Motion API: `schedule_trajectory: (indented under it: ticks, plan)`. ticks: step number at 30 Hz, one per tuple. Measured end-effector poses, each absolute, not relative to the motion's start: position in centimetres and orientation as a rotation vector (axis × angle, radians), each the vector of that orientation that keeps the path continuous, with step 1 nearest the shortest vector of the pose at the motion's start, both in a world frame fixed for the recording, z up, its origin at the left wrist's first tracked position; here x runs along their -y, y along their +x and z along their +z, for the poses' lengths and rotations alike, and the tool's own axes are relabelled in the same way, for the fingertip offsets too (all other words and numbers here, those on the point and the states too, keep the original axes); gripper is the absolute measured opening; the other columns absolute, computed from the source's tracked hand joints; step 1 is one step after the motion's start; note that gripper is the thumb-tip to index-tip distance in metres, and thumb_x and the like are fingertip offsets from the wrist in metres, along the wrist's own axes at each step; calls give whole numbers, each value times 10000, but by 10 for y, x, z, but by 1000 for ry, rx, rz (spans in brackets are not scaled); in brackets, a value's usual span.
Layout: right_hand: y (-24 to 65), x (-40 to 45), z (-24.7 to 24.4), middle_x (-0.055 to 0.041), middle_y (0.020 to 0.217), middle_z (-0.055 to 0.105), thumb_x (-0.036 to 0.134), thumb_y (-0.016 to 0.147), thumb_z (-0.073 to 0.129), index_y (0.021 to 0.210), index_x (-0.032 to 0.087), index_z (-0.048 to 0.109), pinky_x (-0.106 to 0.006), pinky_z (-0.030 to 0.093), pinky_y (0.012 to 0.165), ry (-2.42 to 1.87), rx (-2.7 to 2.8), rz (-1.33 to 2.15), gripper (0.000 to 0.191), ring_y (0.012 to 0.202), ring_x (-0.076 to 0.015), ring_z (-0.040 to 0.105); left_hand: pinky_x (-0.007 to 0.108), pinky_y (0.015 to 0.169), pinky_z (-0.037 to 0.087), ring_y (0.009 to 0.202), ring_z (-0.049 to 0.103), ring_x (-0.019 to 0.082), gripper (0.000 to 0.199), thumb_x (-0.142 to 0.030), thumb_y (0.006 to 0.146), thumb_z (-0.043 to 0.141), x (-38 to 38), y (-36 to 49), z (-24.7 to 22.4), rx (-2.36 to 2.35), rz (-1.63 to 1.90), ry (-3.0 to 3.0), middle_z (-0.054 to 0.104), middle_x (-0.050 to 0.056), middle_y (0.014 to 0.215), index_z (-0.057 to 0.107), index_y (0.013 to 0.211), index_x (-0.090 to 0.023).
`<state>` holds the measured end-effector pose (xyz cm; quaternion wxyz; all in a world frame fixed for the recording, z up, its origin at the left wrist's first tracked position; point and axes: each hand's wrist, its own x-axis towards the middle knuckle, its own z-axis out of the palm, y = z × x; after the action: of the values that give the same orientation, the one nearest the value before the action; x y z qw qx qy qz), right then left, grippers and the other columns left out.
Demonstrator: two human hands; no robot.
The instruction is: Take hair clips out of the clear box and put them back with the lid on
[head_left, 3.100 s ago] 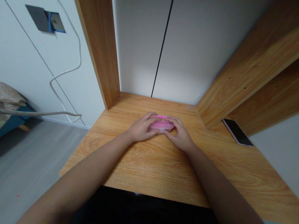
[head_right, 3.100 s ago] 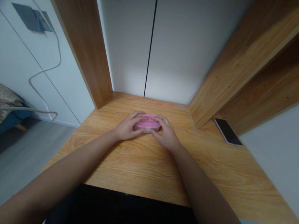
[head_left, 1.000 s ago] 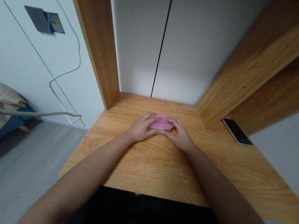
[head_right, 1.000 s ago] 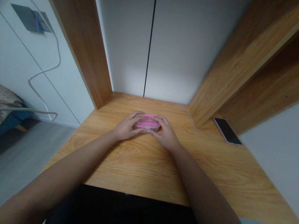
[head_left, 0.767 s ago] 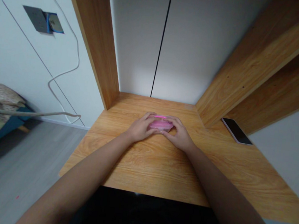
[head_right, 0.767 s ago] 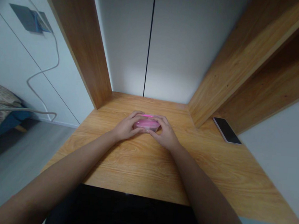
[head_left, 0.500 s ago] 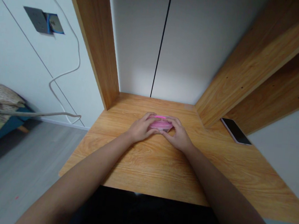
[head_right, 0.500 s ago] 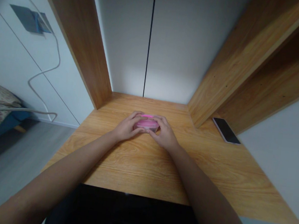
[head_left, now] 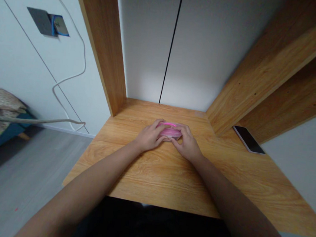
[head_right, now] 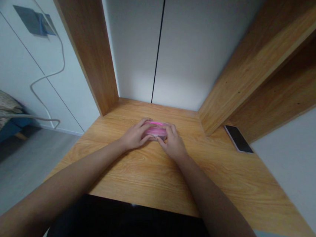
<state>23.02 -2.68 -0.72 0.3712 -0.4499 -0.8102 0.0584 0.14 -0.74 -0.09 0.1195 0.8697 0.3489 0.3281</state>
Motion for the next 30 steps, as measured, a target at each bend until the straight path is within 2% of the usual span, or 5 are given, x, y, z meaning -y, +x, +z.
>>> schedule_trajectory:
  ticks: [6, 10, 18, 23, 30]
  plan:
    - [235, 23, -6, -106, 1254, 591, 364, 871, 740, 1233, 268, 574, -526, 496, 1070, -1075, 2059, 225, 410, 1247, -293, 562, 477, 1123, 469, 1355, 503, 304, 518, -425, 971, 559, 4, -2, -2, -928, 987, 2536, 465, 162, 1458, 490, 1442, -219]
    - [236, 22, -6, -105, 1277, 592, 380, 868, 743, 1260, 281, 584, -539, 478, 1091, -1035, 2051, 265, 435, 1259, -294, 559, 473, 1135, 459, 1357, 499, 299, 549, -441, 943, 609, 1, -4, -3, -866, 1024, 2507, 486, 149, 1434, 499, 1443, -243]
    - [239, 22, -5, -101, 1299, 587, 353, 876, 726, 1292, 295, 593, -531, 464, 1110, -1026, 2050, 300, 440, 1279, -289, 551, 464, 1136, 456, 1352, 501, 298, 570, -474, 931, 621, 1, -4, -3, -819, 1047, 2491, 492, 157, 1426, 515, 1434, -227]
    - [238, 23, -4, -100, 1307, 584, 353, 871, 729, 1290, 293, 599, -542, 455, 1117, -1026, 2046, 313, 443, 1286, -295, 545, 476, 1112, 476, 1340, 511, 297, 565, -438, 926, 632, 0, -4, -3, -831, 1043, 2488, 490, 145, 1428, 500, 1445, -256]
    - [237, 24, -3, -103, 1287, 594, 346, 872, 731, 1287, 287, 602, -531, 463, 1112, -1029, 2045, 313, 439, 1274, -287, 554, 473, 1111, 475, 1336, 510, 294, 555, -423, 932, 623, 0, -5, -2, -804, 1040, 2504, 495, 152, 1414, 501, 1441, -238]
